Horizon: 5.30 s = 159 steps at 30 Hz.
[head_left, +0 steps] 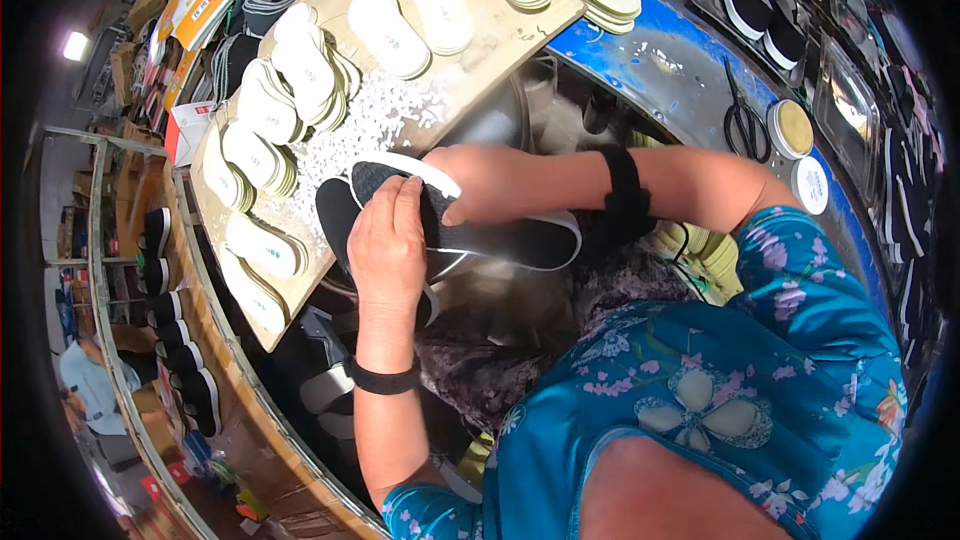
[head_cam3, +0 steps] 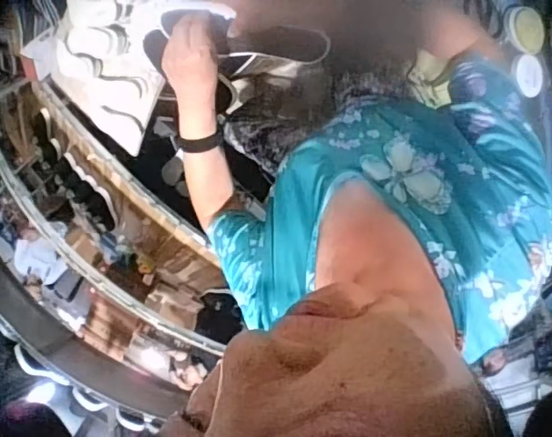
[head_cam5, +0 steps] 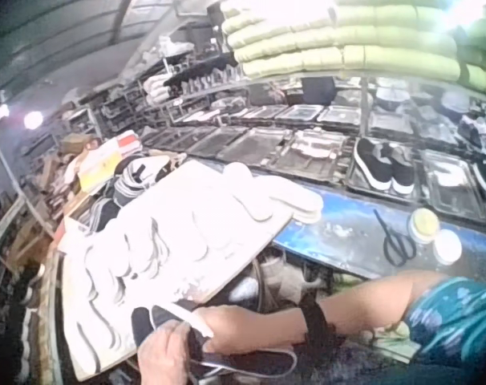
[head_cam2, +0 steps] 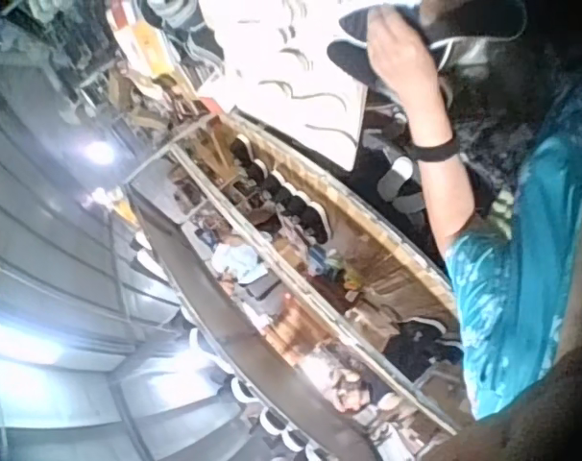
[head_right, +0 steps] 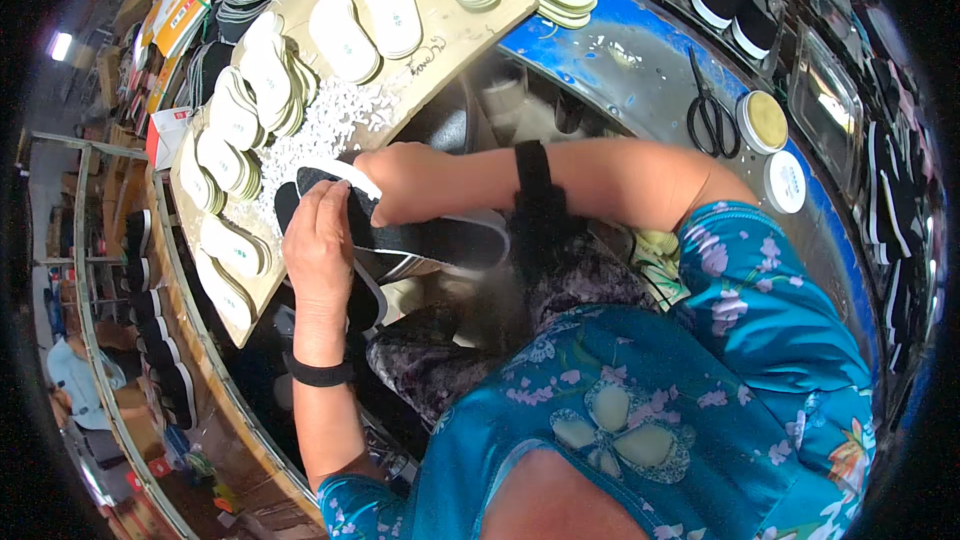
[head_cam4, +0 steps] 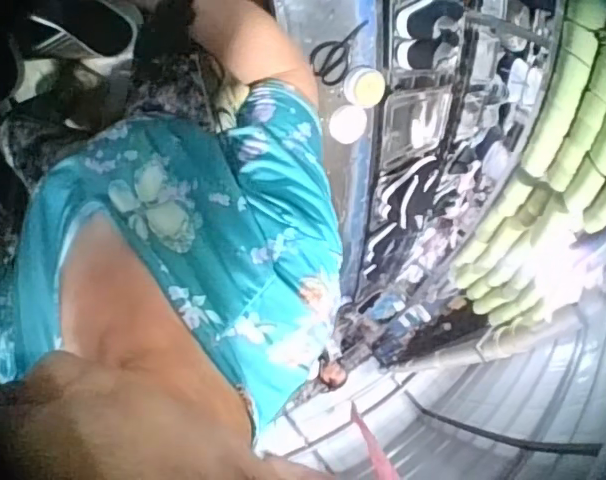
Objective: The person is inserting insoles and trimming excess material or threads from a pair of black shoes using scissors at a workstation.
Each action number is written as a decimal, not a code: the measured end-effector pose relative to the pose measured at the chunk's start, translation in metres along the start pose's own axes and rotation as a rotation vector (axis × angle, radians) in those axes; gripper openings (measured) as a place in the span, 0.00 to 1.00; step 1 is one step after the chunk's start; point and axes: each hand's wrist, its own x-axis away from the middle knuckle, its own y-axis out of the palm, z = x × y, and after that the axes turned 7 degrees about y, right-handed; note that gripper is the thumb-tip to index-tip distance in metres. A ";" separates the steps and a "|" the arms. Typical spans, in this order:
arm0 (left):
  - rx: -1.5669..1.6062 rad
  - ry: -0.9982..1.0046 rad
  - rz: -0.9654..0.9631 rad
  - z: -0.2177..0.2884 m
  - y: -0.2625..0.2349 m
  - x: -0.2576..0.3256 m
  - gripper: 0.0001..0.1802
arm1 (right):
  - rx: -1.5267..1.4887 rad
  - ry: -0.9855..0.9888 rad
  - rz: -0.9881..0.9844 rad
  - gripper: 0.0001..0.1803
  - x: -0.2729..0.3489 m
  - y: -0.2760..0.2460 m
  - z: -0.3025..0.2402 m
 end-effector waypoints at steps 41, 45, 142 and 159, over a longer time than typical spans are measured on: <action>0.153 -0.060 0.028 0.015 -0.005 -0.015 0.07 | 0.097 0.075 -0.139 0.22 0.016 -0.033 -0.005; -0.096 0.123 -0.107 0.014 -0.008 -0.016 0.11 | 0.124 0.061 -0.174 0.21 0.013 -0.032 -0.008; 1.126 -1.011 0.110 0.040 -0.006 -0.020 0.09 | 0.153 -0.277 0.560 0.23 0.027 -0.004 -0.025; 0.228 -0.070 -0.280 -0.005 -0.067 -0.031 0.29 | -0.255 0.008 -0.379 0.27 0.025 -0.070 -0.033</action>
